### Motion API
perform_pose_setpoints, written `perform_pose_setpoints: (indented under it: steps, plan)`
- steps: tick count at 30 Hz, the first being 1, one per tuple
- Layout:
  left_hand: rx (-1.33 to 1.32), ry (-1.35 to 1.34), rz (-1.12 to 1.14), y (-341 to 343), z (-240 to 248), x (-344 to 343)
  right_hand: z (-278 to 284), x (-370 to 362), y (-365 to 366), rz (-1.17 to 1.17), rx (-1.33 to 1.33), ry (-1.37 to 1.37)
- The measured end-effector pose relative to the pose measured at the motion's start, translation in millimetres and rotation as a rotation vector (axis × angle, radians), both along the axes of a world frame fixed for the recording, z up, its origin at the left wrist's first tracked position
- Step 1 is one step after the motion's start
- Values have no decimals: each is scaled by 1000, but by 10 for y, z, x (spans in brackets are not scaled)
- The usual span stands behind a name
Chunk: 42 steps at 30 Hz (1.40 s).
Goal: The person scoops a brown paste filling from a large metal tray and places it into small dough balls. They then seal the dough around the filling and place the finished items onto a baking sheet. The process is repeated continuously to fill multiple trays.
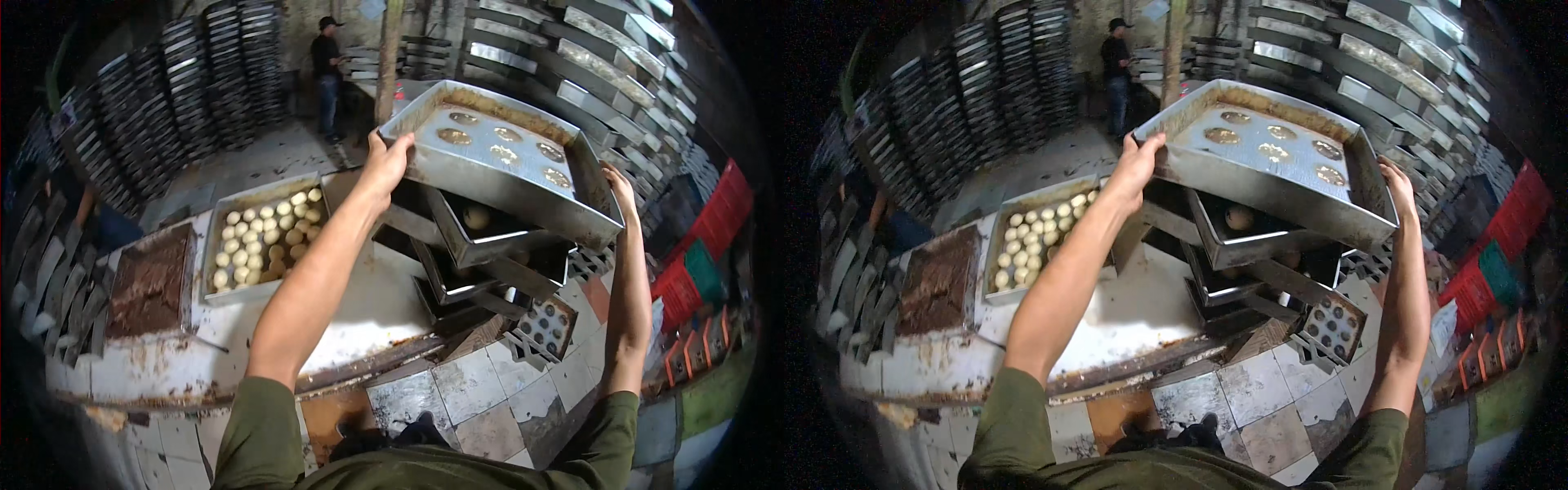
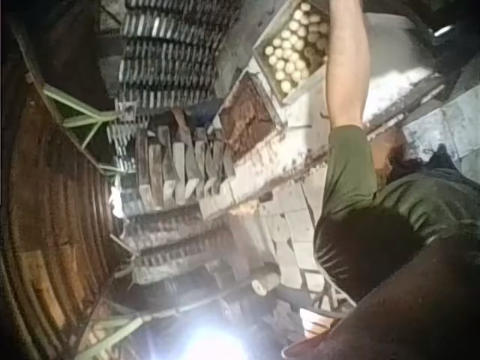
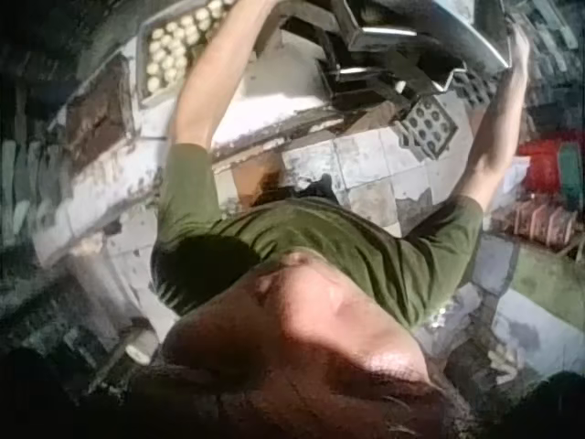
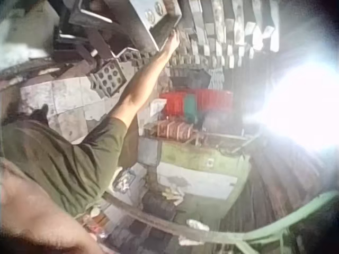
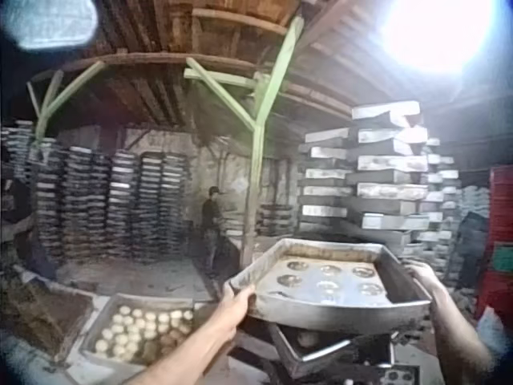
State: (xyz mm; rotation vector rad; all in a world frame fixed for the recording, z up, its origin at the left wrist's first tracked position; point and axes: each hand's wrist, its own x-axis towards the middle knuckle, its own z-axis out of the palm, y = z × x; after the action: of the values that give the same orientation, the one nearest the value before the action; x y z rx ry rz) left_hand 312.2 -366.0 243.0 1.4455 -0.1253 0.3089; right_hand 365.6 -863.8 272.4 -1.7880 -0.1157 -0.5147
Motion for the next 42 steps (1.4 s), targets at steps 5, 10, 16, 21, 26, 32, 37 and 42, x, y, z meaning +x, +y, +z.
perform_pose_setpoints:
  steps: [5,10,16,21,26,32,37,42]
  plan:
    - [-125,-104,-160,229,-105,-139,516,-845,430,-325,78,-243]
    - [-442,-1,-212,1095,-1104,-1174,-663,-2317,2460,157,400,-560]
    - [-575,637,219,1345,-2793,-2873,-2203,-967,5029,782,-307,26]
    - [-301,661,513,1709,-2960,-3595,-3267,635,6019,306,-1015,61]
    - [-621,549,733,1768,-2382,-3515,-3563,628,6274,602,-803,1]
    - [-1204,197,412,2133,-2366,-2854,-2518,-2040,6406,920,-426,92]
    - [-1041,233,775,2837,-2356,-3153,-1953,-2648,6738,1604,-562,134]
    - [-950,114,680,3554,-2209,-3470,-1982,-2803,7582,1029,-57,232]
